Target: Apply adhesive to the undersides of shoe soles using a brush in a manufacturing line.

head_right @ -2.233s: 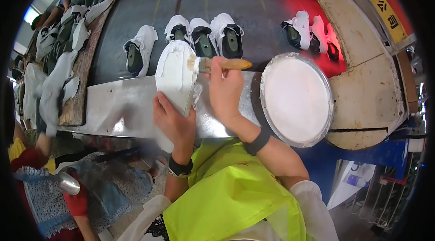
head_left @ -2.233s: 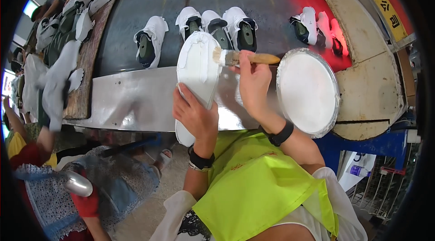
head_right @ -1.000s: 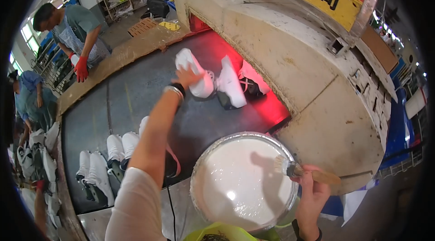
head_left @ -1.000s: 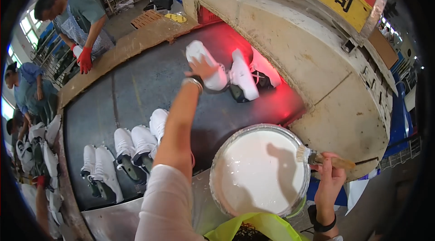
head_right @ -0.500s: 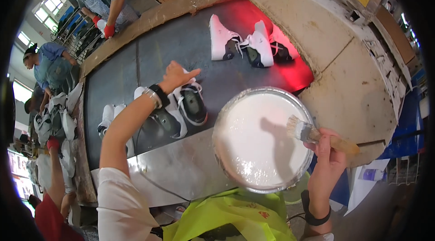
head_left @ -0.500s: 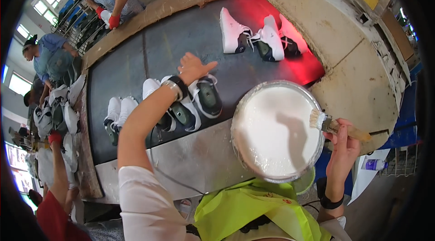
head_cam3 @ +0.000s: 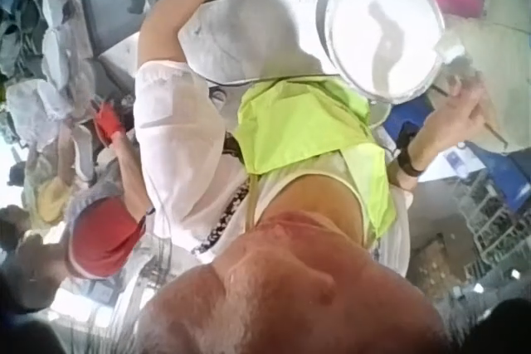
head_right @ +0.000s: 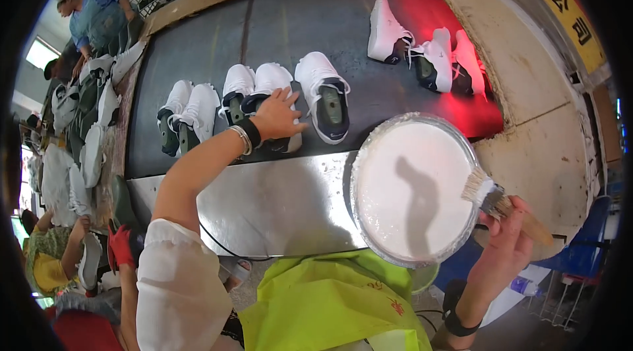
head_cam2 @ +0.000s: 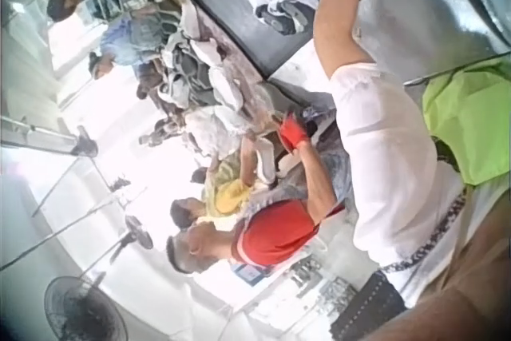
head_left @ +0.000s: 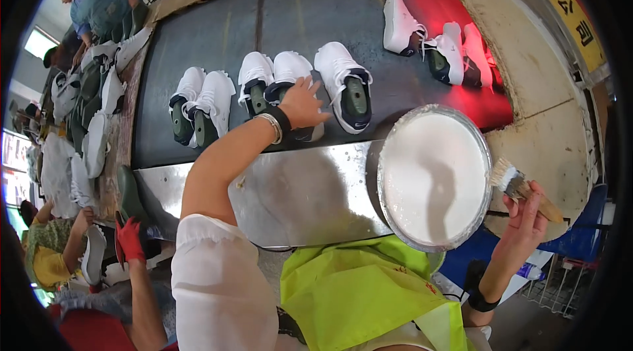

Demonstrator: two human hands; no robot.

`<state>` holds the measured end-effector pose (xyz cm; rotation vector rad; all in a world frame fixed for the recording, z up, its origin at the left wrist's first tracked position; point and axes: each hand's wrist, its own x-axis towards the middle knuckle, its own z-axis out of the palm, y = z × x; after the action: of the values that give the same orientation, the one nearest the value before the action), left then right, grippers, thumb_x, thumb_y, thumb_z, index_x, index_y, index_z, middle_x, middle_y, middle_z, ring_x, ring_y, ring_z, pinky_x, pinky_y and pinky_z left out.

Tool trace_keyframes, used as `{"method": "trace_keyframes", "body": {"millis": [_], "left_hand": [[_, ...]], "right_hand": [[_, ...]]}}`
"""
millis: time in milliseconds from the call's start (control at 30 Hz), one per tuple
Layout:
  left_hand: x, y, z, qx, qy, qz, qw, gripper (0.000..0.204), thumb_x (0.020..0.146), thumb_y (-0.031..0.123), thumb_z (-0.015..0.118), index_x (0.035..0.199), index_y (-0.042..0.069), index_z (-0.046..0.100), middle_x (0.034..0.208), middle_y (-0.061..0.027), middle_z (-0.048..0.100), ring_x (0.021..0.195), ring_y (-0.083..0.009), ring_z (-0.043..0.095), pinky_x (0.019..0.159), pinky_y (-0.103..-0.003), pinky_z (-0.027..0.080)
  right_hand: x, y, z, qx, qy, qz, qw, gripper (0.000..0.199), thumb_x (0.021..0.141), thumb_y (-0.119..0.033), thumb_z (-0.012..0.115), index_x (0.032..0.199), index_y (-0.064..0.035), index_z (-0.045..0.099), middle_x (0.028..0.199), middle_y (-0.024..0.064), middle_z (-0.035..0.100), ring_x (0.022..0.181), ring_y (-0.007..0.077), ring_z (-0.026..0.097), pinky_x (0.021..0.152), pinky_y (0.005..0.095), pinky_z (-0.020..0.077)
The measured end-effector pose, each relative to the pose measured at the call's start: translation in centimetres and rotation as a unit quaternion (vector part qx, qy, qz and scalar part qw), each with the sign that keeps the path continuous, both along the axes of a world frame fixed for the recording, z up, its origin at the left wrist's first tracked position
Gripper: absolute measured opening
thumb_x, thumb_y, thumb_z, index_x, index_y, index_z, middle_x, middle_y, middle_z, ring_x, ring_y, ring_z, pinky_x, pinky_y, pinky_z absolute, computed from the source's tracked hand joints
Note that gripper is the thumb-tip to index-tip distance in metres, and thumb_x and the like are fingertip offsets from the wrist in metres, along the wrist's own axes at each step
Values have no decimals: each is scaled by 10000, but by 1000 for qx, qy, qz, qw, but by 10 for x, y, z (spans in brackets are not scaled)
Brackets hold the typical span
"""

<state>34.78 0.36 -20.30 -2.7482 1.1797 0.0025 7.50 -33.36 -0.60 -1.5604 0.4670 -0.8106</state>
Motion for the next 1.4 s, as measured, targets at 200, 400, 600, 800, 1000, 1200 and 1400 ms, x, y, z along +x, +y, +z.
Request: {"method": "trace_keyframes", "body": {"millis": [200,400,600,800,1000,1200,1400], "left_hand": [[13,89,-14,-2,-16,49,999,287,778,340,548,878,177,762,1251,-85,585,1317,-295,399,1109,-485,253],[11,177,-10,37,-26,156,987,253,781,303,594,936,184,754,1290,-64,575,1319,-254,409,1129,-511,211],[47,16,4,-256,161,441,845,928,764,659,628,1244,-121,479,1094,-305,623,1026,-402,620,884,-419,481],[14,-148,-24,-412,-52,493,765,779,648,385,857,1188,-86,552,1068,-156,624,899,-251,627,786,-356,508],[6,11,12,-586,414,372,588,790,776,248,783,1375,-7,336,1301,-179,508,1169,-248,538,965,-335,451],[45,-11,20,-152,200,401,881,1405,491,729,774,1511,46,90,1518,-315,130,1398,-535,56,1104,-624,113],[128,7,4,-113,358,320,870,1422,443,710,785,1506,37,123,1524,-290,162,1442,-409,91,1111,-613,113]], "right_hand": [[26,-3,1,-18,-28,-4,999,301,979,-182,540,1132,76,560,1116,120,591,852,141,607,754,308,542],[32,4,9,21,-41,47,998,231,987,-139,508,1094,55,574,1132,120,571,841,125,586,726,310,553],[12,-25,-4,35,-40,31,998,209,978,-116,511,1062,59,587,1117,109,573,884,135,602,706,313,566],[18,-21,5,68,-42,69,994,201,971,-112,523,1059,53,595,1063,96,593,852,123,582,688,301,569],[8,-35,-4,74,-63,50,994,207,974,-114,517,1056,58,598,1074,98,594,891,121,586,696,301,569],[16,-13,5,76,-53,61,994,188,969,-100,519,1039,56,595,1081,110,594,872,135,600,688,300,571],[-5,-16,-2,37,-25,22,999,170,955,-91,545,1040,45,601,1059,117,600,833,157,616,677,305,575]]}}
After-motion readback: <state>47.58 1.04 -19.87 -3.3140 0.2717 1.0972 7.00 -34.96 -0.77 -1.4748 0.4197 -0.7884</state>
